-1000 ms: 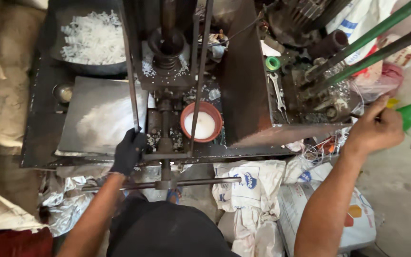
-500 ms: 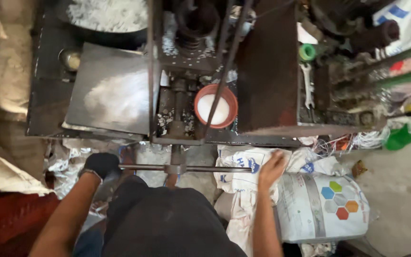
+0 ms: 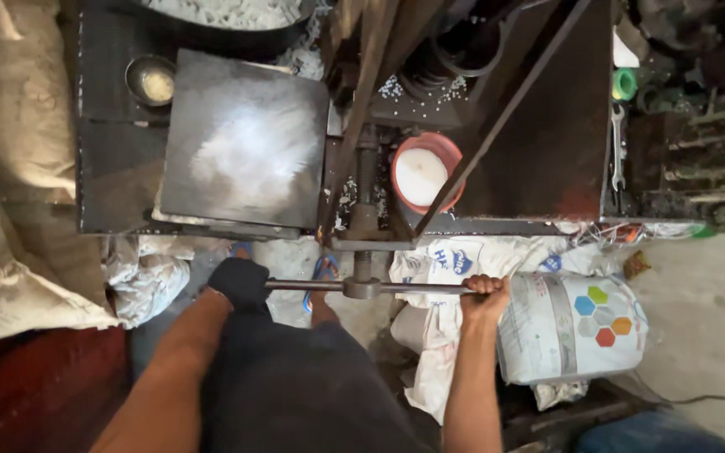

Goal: The person operates a manual press machine, repeatedly placing a metal block into the press, actuating the lever, and removing the block. The person also uses a green bottle to pour liquid onto the machine and wipes the press area with a cloth.

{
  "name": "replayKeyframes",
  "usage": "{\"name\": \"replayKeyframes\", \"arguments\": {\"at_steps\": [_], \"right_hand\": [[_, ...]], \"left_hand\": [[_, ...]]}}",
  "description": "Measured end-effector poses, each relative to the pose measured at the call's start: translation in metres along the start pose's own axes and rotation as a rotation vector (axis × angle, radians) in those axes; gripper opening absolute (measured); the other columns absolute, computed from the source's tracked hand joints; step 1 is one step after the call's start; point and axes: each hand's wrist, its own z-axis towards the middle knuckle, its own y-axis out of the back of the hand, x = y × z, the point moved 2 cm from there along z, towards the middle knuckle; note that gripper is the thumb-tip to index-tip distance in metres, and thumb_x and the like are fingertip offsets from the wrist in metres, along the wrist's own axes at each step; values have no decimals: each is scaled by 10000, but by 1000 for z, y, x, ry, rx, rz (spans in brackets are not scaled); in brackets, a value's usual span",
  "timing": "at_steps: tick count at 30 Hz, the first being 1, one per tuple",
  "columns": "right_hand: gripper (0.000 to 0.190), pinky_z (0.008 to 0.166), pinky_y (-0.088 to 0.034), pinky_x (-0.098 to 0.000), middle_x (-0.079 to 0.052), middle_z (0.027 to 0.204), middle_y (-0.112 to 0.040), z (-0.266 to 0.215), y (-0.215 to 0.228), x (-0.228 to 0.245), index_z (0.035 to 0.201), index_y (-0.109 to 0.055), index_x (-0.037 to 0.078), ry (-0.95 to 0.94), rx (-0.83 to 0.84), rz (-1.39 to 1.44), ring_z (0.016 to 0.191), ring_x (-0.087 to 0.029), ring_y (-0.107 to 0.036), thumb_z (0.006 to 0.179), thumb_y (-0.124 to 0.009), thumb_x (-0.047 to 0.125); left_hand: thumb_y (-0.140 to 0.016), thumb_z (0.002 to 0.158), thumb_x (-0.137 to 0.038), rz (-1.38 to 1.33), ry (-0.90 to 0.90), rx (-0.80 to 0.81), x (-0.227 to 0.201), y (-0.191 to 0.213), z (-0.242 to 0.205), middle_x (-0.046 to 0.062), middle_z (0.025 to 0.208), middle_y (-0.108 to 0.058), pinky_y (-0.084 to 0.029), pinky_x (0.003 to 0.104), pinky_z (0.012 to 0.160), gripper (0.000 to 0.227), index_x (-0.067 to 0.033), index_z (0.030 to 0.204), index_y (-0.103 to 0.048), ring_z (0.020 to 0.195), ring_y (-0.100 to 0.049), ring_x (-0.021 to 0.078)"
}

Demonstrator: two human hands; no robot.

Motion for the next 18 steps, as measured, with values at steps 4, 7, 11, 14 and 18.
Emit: {"name": "replayKeyframes", "arguments": {"at_steps": [4, 7, 11, 14, 18], "right_hand": [[511, 599, -384, -337, 15, 601, -353, -60, -52, 10, 707, -419, 172, 157, 25, -146, 555, -152, -342, 1135, -389, 449], [509, 653, -414, -380, -9, 621, -371, -144, -102, 1, 730, -425, 154, 295, 134, -280, 591, -183, -375, 1165, -408, 418], [348, 885, -554, -429, -133, 893, -692, -258, -166, -93, 858, -653, 71, 468, 805, -859, 933, -311, -669, 1095, -506, 278], [162, 842, -531, -395, -71, 949, -694, -283, -181, -209, 1029, -745, 86, 32, 1072, -1564, 948, -228, -660, 1008, -702, 240], [354, 993, -438, -485, -130, 1154, -692, -238, -167, -349, 1223, -713, 96, 164, 1400, -1540, 1113, -330, -630, 1026, -596, 366]], "left_hand": [[-613, 872, -450, 59, 39, 35, 6, -46, 37, 117, 950, -764, -540, 527, 882, 341, -167, 942, -788, 910, -746, 324], [-618, 859, -390, 217, 96, 98, 10, -86, 70, 95, 1084, -754, -522, 534, 956, 320, -194, 1055, -778, 1025, -727, 294], [-631, 886, -496, 92, -303, 324, 7, -115, 102, 183, 1228, -711, -521, 448, 1017, 505, -95, 1165, -758, 1129, -694, 339], [-606, 898, -537, -172, -409, 343, 17, -100, 100, 160, 1246, -692, -475, 463, 1035, 526, -125, 1200, -733, 1166, -638, 365], [-622, 934, -362, -638, -451, 165, 54, -36, 83, 117, 1162, -730, -542, 397, 902, 416, -73, 1219, -716, 1046, -679, 257]]}}
